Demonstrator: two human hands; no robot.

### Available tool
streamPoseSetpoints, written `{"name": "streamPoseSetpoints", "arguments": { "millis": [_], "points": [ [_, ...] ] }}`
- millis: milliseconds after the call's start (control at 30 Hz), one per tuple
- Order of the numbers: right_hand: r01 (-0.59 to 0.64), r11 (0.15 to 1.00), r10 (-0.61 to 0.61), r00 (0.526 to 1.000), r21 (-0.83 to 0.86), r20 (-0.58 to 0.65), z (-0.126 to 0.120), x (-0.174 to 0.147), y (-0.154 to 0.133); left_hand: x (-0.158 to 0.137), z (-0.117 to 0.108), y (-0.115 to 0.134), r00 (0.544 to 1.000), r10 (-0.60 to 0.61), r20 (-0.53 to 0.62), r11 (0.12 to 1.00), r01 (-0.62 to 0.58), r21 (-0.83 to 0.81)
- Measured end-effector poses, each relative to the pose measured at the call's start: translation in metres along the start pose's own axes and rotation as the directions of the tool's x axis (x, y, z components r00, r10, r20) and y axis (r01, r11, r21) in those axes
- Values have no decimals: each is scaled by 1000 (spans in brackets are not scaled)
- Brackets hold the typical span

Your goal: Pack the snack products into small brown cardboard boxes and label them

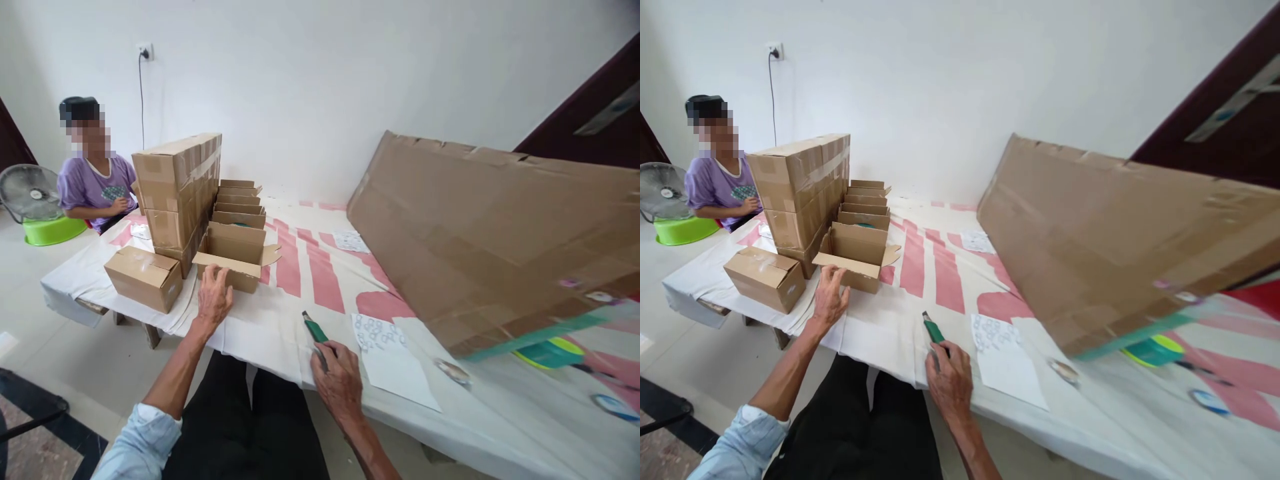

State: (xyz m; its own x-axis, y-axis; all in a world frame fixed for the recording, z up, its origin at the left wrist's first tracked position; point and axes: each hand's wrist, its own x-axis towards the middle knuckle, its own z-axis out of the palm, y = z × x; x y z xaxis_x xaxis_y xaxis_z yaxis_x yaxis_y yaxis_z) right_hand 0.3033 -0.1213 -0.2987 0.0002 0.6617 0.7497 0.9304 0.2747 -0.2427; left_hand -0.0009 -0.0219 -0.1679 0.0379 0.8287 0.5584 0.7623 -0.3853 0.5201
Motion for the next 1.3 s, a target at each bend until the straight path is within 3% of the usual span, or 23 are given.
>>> {"name": "streamPoseSetpoints", "arguments": {
  "millis": [167, 333, 467, 767, 1067, 1200, 1300],
  "points": [
    [-3, 1000, 3, 1000, 2, -2, 0, 2, -1, -7, 32, -2, 987, -108, 116, 992, 115, -58],
    [-2, 1000, 2, 1000, 5, -28, 0, 4, -2, 34, 69, -27, 939, -261, 224, 948, 293, -123],
    [-20, 1000, 21, 999, 17, -30, -3, 6, -4, 57, 88, -44, 914, -340, 220, 911, 378, -164],
    [-64, 997, 65, 997, 31, -31, -10, 11, -8, 96, 103, -70, 916, -337, 216, 894, 383, -231],
    [-118, 992, 119, 993, 43, -16, -14, 14, -10, 146, 123, -75, 890, -300, 343, 899, 384, -212],
    [-135, 989, 135, 991, 63, -2, -14, 11, -10, 143, 121, -61, 882, -266, 389, 916, 357, -184],
    [-141, 987, 141, 990, 78, 0, -13, 6, -7, 119, 109, -46, 885, -221, 411, 942, 303, -147]
  ]
}}
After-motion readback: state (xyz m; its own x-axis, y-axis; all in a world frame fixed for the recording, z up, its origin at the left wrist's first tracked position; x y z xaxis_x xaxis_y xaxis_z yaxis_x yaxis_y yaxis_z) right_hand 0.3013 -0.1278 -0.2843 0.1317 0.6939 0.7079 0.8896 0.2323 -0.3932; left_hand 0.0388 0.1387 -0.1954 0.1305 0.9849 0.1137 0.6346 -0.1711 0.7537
